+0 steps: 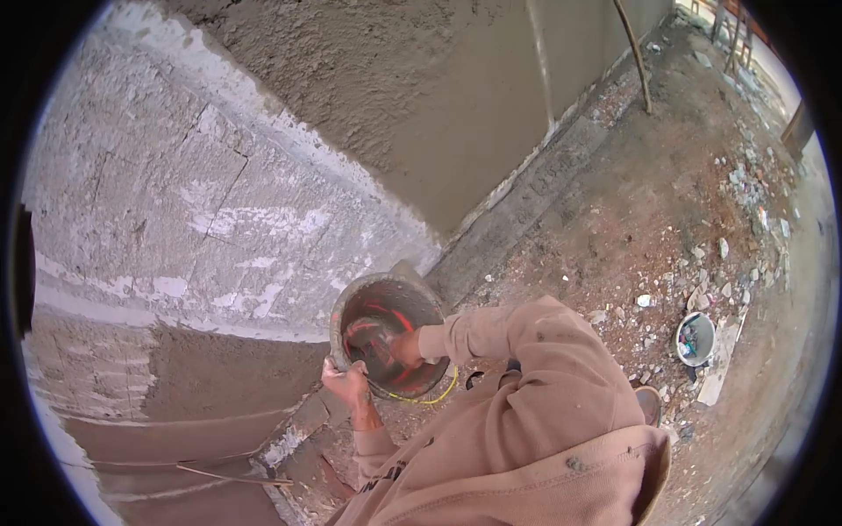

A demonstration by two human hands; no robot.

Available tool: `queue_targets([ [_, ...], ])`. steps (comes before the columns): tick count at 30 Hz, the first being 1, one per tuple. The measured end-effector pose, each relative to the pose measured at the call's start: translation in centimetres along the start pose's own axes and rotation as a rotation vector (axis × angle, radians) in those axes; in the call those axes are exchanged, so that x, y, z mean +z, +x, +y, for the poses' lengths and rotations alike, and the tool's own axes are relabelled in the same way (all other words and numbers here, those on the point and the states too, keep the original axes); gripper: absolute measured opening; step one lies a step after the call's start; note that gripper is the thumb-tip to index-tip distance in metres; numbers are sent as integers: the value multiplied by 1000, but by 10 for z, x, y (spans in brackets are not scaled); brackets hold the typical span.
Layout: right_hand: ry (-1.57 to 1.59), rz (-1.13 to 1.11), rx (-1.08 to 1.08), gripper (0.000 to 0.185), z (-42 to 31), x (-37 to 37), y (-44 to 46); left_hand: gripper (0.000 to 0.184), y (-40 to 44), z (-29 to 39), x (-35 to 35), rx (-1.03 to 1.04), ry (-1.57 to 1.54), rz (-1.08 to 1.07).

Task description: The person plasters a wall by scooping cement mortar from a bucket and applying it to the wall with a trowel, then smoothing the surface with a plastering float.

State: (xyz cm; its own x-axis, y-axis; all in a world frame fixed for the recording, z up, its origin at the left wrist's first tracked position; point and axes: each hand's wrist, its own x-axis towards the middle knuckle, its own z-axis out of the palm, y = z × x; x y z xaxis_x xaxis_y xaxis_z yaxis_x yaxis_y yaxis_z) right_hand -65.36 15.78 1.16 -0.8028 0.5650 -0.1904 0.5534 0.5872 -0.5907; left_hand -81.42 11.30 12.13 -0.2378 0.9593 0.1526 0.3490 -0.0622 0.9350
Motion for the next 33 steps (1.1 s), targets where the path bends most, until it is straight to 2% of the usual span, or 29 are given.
queue_targets([
  [3, -156, -508, -180, 23, -29, 25, -11, 29, -10, -23, -24, 18, -132, 11],
  [5, 65, -280, -65, 23, -5, 48, -9, 29, -18, -19, -30, 64, -73, -3],
  [7, 33, 67, 85, 25, -23, 35, -13, 34, -15, -42, -39, 141, -7, -97],
  [9, -243, 509, 287, 27, -61, 18, -26, 43, -8, -56, -43, 297, 38, -192],
  [10, -124, 448, 314, 25, -42, 36, -11, 46, -1, -46, -40, 419, 111, -216],
  [12, -70, 40, 135, 22, -5, 83, 3, 51, 4, -29, -40, 454, 165, -261],
  [14, 411, -218, 293, 19, -22, 88, -4, 55, 6, -13, -36, 292, 125, -302],
  [15, 874, -273, 539, 19, -48, 80, -20, 55, 5, -8, -31, 187, 114, -326],
  [17, 1908, -600, 263, 24, -53, 84, -37, 53, -3, -5, -17, -37, 92, -380],
  [18, 2035, -569, 183, 22, -64, 85, -44, 43, 0, -11, -14, 58, 155, -353],
  [20, 2272, -509, 5, 18, -82, 76, -56, 38, 8, -6, -13, -24, -84, -321],
  [23, 2560, -372, -294, 19, -71, 52, -69, 31, 25, 5, -19, -164, -260, -179],
  [24, 2579, -307, -369, 21, -67, 32, -74, 29, 34, 9, -24, -209, -288, -119],
  [25, 2538, -187, -392, 22, -60, 6, -83, 29, 47, -3, -29, -212, -314, -76],
  [27, 2491, -68, -584, 21, -47, -53, -101, 28, 72, -40, -39, -216, -369, 7],
  [30, 2117, 391, -789, 26, -37, -152, -144, 29, 77, -30, -45, -265, -399, 167],
  [33, 1576, 1034, -765, 26, -42, -240, -192, 38, 75, -43, -57, -319, -397, 351],
])
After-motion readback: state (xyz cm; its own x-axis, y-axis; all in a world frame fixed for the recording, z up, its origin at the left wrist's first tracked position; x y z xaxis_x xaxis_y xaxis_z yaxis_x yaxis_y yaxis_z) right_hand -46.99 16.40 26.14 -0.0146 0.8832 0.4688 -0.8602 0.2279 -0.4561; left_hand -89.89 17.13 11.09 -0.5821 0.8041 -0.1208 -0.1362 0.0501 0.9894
